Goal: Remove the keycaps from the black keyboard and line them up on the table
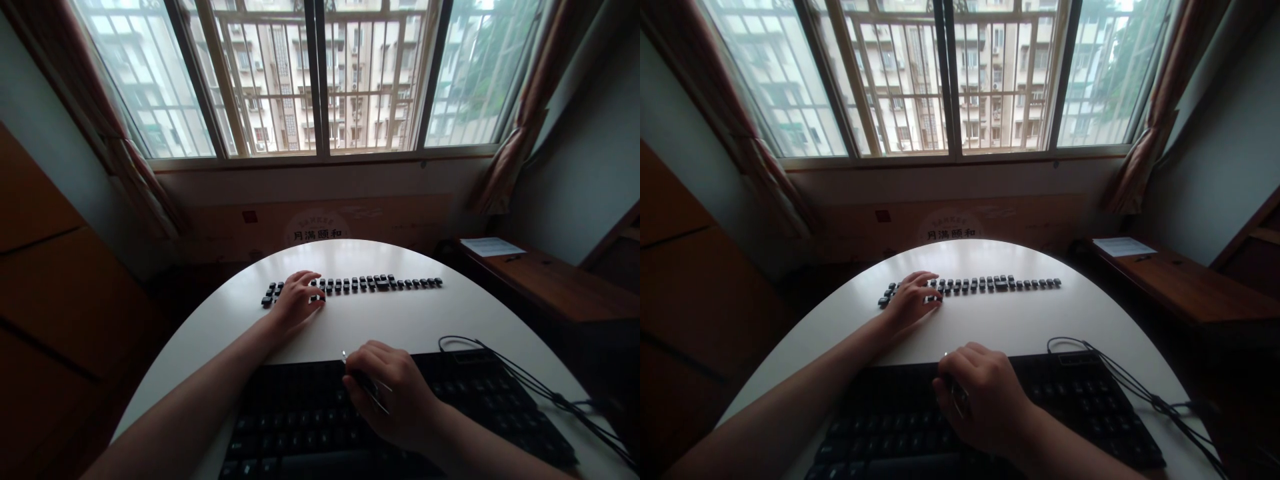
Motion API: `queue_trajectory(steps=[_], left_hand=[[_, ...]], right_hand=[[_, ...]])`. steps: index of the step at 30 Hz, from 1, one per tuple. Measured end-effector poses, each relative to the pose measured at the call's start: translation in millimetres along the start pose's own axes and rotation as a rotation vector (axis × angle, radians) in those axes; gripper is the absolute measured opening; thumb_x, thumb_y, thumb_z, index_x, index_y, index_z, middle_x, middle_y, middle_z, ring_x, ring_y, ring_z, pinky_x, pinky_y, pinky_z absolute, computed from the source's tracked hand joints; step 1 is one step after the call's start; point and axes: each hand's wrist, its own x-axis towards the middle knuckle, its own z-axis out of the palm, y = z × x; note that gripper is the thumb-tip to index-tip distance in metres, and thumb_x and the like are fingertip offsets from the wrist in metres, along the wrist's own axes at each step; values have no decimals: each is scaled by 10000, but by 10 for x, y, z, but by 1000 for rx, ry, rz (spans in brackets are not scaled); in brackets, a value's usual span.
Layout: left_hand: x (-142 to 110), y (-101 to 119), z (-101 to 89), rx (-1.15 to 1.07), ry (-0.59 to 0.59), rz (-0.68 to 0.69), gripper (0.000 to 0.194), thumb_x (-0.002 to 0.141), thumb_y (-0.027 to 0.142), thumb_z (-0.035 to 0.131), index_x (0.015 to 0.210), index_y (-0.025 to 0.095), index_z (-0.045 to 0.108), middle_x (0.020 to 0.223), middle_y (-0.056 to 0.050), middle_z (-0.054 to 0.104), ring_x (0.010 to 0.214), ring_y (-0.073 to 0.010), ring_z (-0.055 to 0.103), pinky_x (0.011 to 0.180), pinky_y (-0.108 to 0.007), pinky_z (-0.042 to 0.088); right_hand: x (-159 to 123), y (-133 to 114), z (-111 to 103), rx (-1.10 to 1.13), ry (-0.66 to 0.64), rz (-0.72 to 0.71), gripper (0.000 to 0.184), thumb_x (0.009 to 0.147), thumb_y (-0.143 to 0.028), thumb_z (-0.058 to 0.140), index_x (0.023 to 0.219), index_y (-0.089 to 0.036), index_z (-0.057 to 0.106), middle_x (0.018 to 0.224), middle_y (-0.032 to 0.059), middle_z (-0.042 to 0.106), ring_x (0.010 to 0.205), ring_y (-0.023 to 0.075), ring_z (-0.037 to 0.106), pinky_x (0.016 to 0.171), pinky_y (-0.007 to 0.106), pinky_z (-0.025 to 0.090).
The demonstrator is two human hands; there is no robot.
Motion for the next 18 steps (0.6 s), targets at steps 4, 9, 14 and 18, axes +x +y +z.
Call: queue_trajectory(steps=[4, 9, 14, 18], left_hand=[[0, -8, 16, -9, 11, -13, 75, 748, 220, 736, 800, 271, 755, 1210, -43, 650, 1159, -277, 544, 1015, -480, 429], [0, -13, 27, -25, 19, -37, 80, 735, 215, 745, 806, 248, 727, 1215, -51, 642, 1166, -279, 536, 1015, -474, 428], [-13, -20, 27, -31, 19, -73, 164, 716, 242, 759, 878, 241, 728, 1234, -68, 635, 1190, -297, 525, 1034, -492, 409], [-16, -28, 29, -8, 19, -89, 162, 729, 274, 748, 889, 249, 749, 1229, -67, 641, 1189, -303, 528, 1040, -502, 403]], right_hand=[[1, 6, 6, -3, -2, 1, 27, 878, -190, 534, 879, -209, 515, 730, 12, 608, 646, 149, 538, 596, 262, 383], [4, 9, 4, 8, 3, 2, 37, 868, -182, 543, 867, -210, 518, 718, 9, 607, 635, 146, 536, 590, 259, 389], [3, -5, -1, 7, 7, -3, 33, 867, -179, 537, 864, -208, 522, 721, 19, 614, 639, 151, 540, 593, 265, 397], [1, 2, 5, 4, 8, -5, 37, 865, -178, 542, 868, -210, 523, 722, 15, 613, 638, 150, 538, 593, 263, 395]])
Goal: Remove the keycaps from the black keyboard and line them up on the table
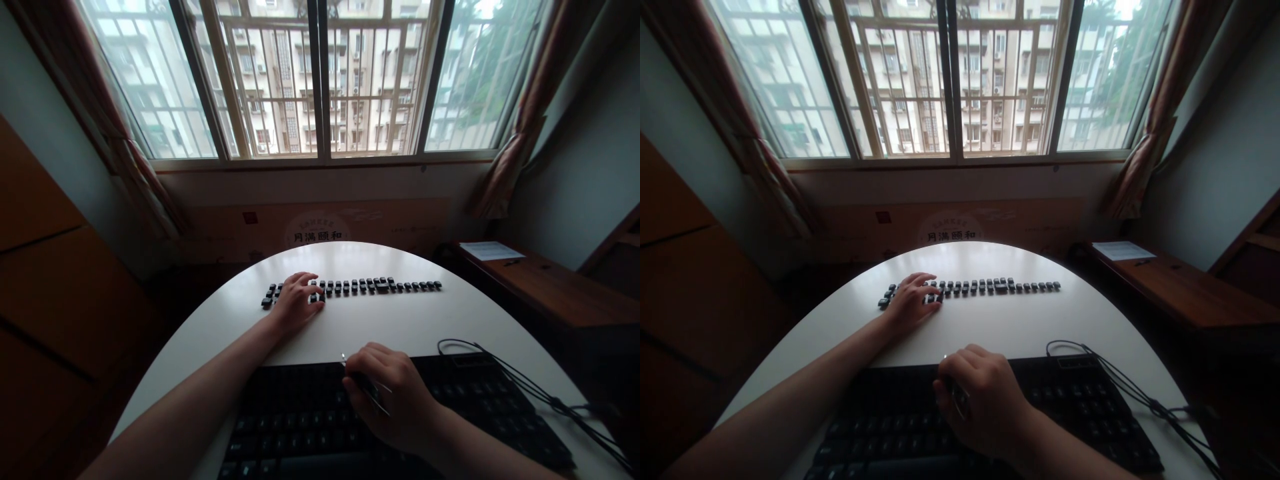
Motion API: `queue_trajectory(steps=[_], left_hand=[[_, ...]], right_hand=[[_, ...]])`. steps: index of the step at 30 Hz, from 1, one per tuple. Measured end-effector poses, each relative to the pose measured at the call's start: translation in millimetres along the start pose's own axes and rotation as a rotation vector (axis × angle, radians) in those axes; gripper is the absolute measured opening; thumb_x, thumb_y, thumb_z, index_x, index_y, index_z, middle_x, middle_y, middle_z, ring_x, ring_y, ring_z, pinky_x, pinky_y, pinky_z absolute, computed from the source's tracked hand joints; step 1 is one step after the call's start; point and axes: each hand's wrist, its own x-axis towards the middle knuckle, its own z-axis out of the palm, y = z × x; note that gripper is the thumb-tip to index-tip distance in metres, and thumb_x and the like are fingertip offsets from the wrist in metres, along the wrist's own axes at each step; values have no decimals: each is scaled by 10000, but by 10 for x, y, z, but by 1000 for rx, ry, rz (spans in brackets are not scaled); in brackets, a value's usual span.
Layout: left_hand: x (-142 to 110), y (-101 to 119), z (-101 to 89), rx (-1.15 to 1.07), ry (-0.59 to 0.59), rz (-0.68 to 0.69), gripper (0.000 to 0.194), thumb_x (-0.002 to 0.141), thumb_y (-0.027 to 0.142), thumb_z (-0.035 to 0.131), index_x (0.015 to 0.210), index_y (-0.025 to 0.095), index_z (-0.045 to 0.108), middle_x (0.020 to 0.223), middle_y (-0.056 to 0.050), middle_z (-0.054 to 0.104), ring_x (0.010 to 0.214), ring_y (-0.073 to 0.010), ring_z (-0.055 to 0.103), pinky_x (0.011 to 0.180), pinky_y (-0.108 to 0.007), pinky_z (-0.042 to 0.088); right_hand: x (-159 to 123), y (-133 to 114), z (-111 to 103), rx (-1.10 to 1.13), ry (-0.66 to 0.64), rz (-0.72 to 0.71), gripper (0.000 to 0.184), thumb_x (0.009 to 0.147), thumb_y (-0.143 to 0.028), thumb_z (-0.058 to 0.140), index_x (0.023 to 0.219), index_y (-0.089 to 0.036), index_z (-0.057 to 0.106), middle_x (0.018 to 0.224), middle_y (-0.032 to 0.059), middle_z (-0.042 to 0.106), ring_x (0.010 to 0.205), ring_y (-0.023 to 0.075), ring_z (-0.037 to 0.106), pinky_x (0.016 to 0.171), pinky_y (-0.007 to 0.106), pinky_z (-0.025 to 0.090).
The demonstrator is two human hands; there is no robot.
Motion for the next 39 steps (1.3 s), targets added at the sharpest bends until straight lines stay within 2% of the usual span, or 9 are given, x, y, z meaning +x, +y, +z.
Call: queue_trajectory(steps=[15, 21, 24, 27, 29, 32, 35, 39], left_hand=[[27, 0, 35, 15, -2, 10, 105, 727, 272, 746, 821, 225, 747, 1214, -85, 646, 1187, -313, 522, 1026, -497, 411], [10, -9, 58, -5, 3, 10, 158, 715, 269, 759, 868, 237, 737, 1224, -74, 641, 1194, -307, 516, 1028, -500, 410], [29, 3, -8, -23, 31, 14, 174, 745, 310, 750, 899, 232, 726, 1213, -82, 646, 1179, -303, 530, 1017, -494, 420], [111, 10, -182, -59, 159, -36, 173, 844, 376, 650, 868, 213, 704, 1141, -90, 671, 1122, -283, 560, 993, -474, 435], [199, 23, -346, -126, 305, -122, 262, 913, 394, 540, 813, 195, 677, 1019, -83, 693, 1025, -251, 595, 942, -431, 465], [347, 115, -627, -372, 450, -241, 383, 956, 443, 444, 742, 180, 623, 765, -45, 657, 748, -180, 615, 704, -309, 504], [449, 346, -935, -776, 605, -295, 461, 954, 525, 420, 673, 184, 555, 594, 3, 552, 505, -121, 514, 465, -233, 402], [423, 822, -1411, -1115, 734, -193, 472, 937, 542, 468, 622, 193, 499, 565, 28, 466, 449, -97, 450, 426, -223, 368]], right_hand=[[15, -19, -9, 2, 8, -17, 35, 866, -174, 528, 850, -205, 530, 702, 18, 608, 631, 150, 539, 582, 263, 402], [8, -24, -16, 3, 6, 0, 39, 859, -170, 538, 851, -207, 529, 702, 17, 610, 628, 151, 541, 588, 267, 409], [-2, -26, -20, 11, 10, 1, 36, 865, -172, 536, 857, -207, 539, 703, 17, 607, 630, 151, 541, 589, 267, 409], [2, -37, -37, 29, 31, 1, 35, 873, -174, 537, 875, -207, 545, 704, 16, 610, 637, 154, 547, 594, 269, 411], [10, -40, -56, 45, 37, 4, 27, 881, -181, 537, 879, -207, 546, 707, 19, 613, 642, 157, 552, 594, 270, 411], [20, -34, -88, 69, 50, 16, 21, 898, -218, 544, 885, -203, 552, 715, 24, 615, 639, 156, 556, 593, 270, 413], [10, -43, -122, 130, 79, 23, 108, 933, -280, 507, 896, -195, 562, 722, 31, 608, 634, 152, 556, 587, 268, 416], [-20, -87, -166, 245, 105, 43, 271, 987, -378, 408, 873, -192, 569, 677, 17, 578, 588, 134, 543, 554, 251, 417]])
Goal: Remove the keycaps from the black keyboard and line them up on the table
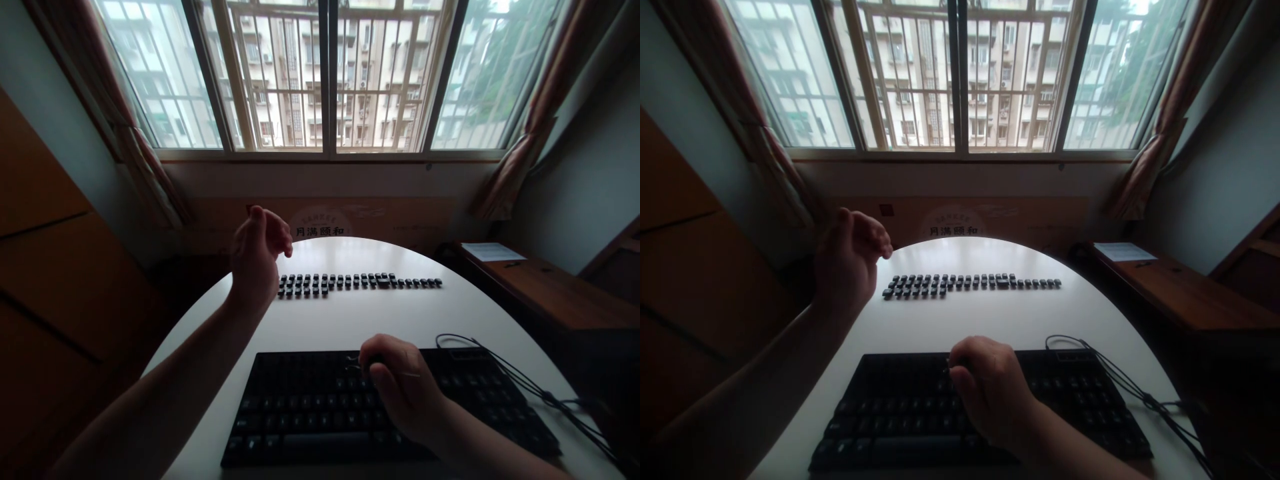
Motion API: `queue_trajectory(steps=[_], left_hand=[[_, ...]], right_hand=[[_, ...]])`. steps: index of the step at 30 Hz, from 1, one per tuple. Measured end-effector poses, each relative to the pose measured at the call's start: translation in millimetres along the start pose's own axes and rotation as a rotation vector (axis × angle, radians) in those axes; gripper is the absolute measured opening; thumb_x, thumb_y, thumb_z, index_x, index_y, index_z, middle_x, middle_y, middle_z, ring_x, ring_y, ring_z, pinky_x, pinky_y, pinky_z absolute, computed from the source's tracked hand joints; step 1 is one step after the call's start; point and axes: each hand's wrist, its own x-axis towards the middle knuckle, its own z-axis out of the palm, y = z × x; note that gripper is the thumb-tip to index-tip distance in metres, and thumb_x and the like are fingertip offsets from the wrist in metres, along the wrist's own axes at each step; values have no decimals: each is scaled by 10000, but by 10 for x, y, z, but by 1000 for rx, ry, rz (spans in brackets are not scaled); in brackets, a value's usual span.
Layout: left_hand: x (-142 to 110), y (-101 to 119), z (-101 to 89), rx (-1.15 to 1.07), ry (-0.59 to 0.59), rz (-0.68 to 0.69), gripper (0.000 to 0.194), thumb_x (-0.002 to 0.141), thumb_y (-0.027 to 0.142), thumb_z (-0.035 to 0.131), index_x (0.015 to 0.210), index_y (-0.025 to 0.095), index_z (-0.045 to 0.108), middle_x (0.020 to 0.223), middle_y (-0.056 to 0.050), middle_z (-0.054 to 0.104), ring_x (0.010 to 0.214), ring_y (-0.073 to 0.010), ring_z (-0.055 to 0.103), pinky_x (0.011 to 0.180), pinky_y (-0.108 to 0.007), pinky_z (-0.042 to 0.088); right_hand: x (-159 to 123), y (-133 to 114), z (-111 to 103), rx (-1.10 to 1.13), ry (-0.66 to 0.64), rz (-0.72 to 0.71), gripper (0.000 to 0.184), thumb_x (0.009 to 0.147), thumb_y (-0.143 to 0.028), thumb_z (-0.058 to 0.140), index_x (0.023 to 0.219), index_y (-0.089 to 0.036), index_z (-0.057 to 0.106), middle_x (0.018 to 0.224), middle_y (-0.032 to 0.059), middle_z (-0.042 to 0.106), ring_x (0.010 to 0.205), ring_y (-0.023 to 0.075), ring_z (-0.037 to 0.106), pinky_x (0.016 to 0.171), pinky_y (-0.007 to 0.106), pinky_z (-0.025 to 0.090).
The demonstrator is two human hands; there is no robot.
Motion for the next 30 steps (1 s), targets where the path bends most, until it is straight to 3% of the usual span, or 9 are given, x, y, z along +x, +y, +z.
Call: queue_trajectory(steps=[5, 9, 11, 13, 18, 20, 24, 27, 30], left_hand=[[-165, 718, 124, -82, -53, 82, 487, 970, 489, 441, 582, 197, 480, 566, 19, 396, 482, -109, 435, 441, -236, 367], [-242, 900, 166, -2, -17, 249, 423, 957, 465, 493, 634, 192, 517, 633, 2, 449, 567, -131, 464, 510, -271, 392], [-284, 820, 192, 38, -69, 224, 400, 965, 445, 476, 658, 193, 518, 650, 4, 468, 580, -129, 472, 535, -271, 397], [-367, 637, 210, 87, -146, 115, 385, 965, 403, 460, 646, 192, 507, 645, 9, 479, 592, -124, 483, 548, -257, 401], [-794, -7, 122, 439, -291, -305, 279, 922, 294, 412, 693, 191, 536, 689, -13, 579, 658, -164, 545, 636, -307, 469], [-978, -204, 38, 637, -402, -299, 205, 901, 267, 424, 789, 193, 580, 774, -34, 633, 761, -205, 583, 727, -361, 496], [-1212, -378, -111, 1006, -761, -72, 226, 888, 218, 471, 1035, 202, 642, 1162, -88, 647, 1140, -280, 530, 1017, -472, 393], [-1284, -404, -155, 1093, -1014, -97, 325, 935, 282, 447, 1208, 197, 601, 1354, -108, 556, 1299, -294, 431, 1090, -476, 324], [-1316, -435, -160, 1080, -1107, -159, 360, 978, 314, 377, 1249, 195, 582, 1386, -111, 533, 1331, -291, 404, 1102, -464, 306]], right_hand=[[14, 30, -27, 113, 34, 147, 360, 975, -494, 426, 841, -190, 565, 586, -19, 517, 498, 112, 486, 472, 225, 375], [49, 105, -16, 375, 2, 341, 449, 982, -559, 353, 796, -185, 518, 553, -28, 501, 459, 97, 451, 433, 203, 347], [54, 132, -4, 436, -45, 384, 458, 985, -568, 332, 801, -185, 503, 545, -31, 503, 440, 90, 429, 425, 198, 332], [46, 152, 14, 419, -120, 403, 421, 980, -556, 368, 835, -185, 503, 556, -38, 507, 445, 87, 416, 439, 199, 333], [-5, 204, 79, 304, -272, 359, 336, 991, -497, 400, 907, -188, 502, 597, -47, 493, 526, 104, 455, 541, 231, 390], [-25, 235, 108, 245, -271, 347, 328, 1003, -476, 380, 904, -188, 501, 588, -52, 475, 524, 105, 449, 540, 233, 382], [-36, 285, 144, 183, -243, 351, 319, 1010, -459, 366, 918, -187, 505, 575, -57, 462, 510, 105, 433, 527, 228, 362], [-24, 282, 146, 176, -261, 385, 323, 1007, -466, 364, 914, -189, 502, 591, -50, 479, 519, 108, 440, 535, 229, 367], [-16, 253, 136, 159, -305, 386, 307, 1004, -458, 372, 910, -195, 500, 594, -47, 482, 511, 110, 437, 533, 230, 365]])
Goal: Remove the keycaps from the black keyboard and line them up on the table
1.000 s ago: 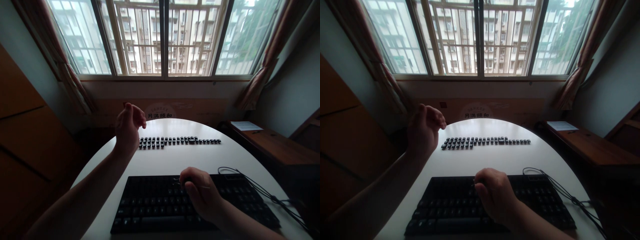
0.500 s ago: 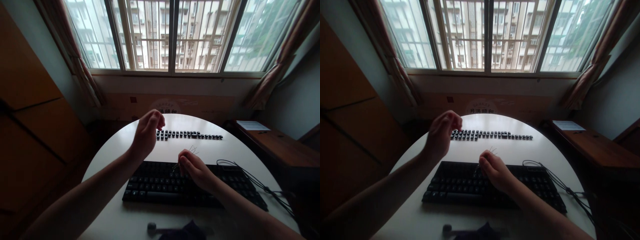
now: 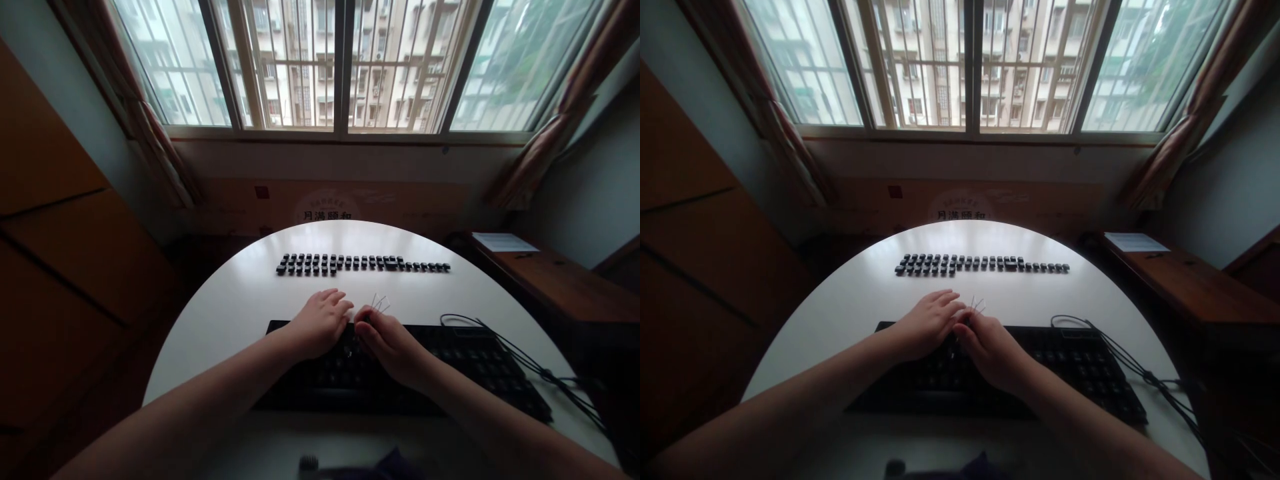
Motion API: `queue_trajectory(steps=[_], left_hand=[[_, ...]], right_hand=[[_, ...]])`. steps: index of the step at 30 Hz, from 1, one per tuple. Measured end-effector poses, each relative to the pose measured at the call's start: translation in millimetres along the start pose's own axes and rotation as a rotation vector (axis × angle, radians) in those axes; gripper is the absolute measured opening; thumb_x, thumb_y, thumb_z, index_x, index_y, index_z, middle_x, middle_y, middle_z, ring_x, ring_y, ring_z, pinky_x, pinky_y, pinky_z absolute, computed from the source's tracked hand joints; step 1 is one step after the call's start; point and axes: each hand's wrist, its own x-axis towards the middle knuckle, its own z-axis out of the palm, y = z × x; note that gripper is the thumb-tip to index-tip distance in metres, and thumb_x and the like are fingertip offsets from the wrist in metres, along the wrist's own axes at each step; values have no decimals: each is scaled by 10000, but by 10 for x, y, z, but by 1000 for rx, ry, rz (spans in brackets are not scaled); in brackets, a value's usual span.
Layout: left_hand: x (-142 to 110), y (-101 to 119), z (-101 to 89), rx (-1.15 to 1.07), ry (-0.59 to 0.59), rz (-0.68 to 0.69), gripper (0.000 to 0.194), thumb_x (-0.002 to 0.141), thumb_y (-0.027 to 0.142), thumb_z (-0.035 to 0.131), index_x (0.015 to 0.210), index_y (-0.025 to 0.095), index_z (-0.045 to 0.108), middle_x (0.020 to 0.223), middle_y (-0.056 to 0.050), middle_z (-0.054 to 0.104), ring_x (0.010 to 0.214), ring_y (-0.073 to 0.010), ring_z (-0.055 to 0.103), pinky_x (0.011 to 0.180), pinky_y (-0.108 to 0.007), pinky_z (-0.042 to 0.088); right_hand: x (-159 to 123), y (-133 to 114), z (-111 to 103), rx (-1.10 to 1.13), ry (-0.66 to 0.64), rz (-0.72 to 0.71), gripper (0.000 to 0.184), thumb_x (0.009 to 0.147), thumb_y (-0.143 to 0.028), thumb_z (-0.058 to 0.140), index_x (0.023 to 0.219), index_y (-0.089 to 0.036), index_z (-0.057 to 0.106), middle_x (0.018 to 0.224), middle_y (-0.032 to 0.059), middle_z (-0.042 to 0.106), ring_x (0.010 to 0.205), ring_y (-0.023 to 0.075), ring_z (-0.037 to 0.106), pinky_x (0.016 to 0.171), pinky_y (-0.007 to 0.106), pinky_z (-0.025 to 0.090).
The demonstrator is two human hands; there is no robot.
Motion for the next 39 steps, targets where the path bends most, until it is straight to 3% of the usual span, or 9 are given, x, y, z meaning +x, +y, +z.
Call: queue_trajectory(steps=[12, 19, 27, 34, 39], left_hand=[[17, -26, 27, -46, 2, 41, 312, 981, 313, 382, 1139, 200, 625, 1223, -93, 613, 1192, -282, 506, 1034, -439, 355], [30, -69, 93, -26, 31, 56, 306, 973, 320, 391, 1134, 207, 626, 1188, -89, 625, 1169, -277, 516, 1023, -443, 375], [31, -58, 93, -38, 38, 53, 323, 968, 309, 373, 1108, 190, 639, 1162, -97, 637, 1149, -277, 532, 1019, -445, 383], [17, -25, 26, -40, 26, 36, 329, 967, 295, 375, 1157, 203, 627, 1208, -81, 633, 1170, -260, 528, 1027, -419, 378], [12, -8, -5, -75, 26, 28, 325, 969, 290, 371, 1144, 204, 631, 1222, -82, 634, 1174, -261, 532, 1033, -430, 376]], right_hand=[[-25, 0, 10, -41, 7, -39, 264, 1003, -426, 383, 904, -204, 487, 559, -59, 460, 481, 110, 431, 527, 233, 368], [-31, -84, 7, -264, -51, -109, 189, 973, -370, 454, 892, -205, 498, 701, -8, 572, 598, 137, 505, 622, 254, 401], [-33, -86, 37, -343, -108, -152, 193, 973, -373, 466, 871, -211, 484, 699, -11, 586, 578, 137, 509, 594, 248, 374], [-68, -25, 59, -284, 45, -228, 159, 988, -340, 436, 903, -211, 474, 722, -6, 590, 588, 136, 525, 618, 245, 406], [-95, -14, 67, -302, 86, -277, 154, 994, -332, 432, 912, -208, 475, 699, -16, 580, 557, 126, 514, 595, 238, 399]])
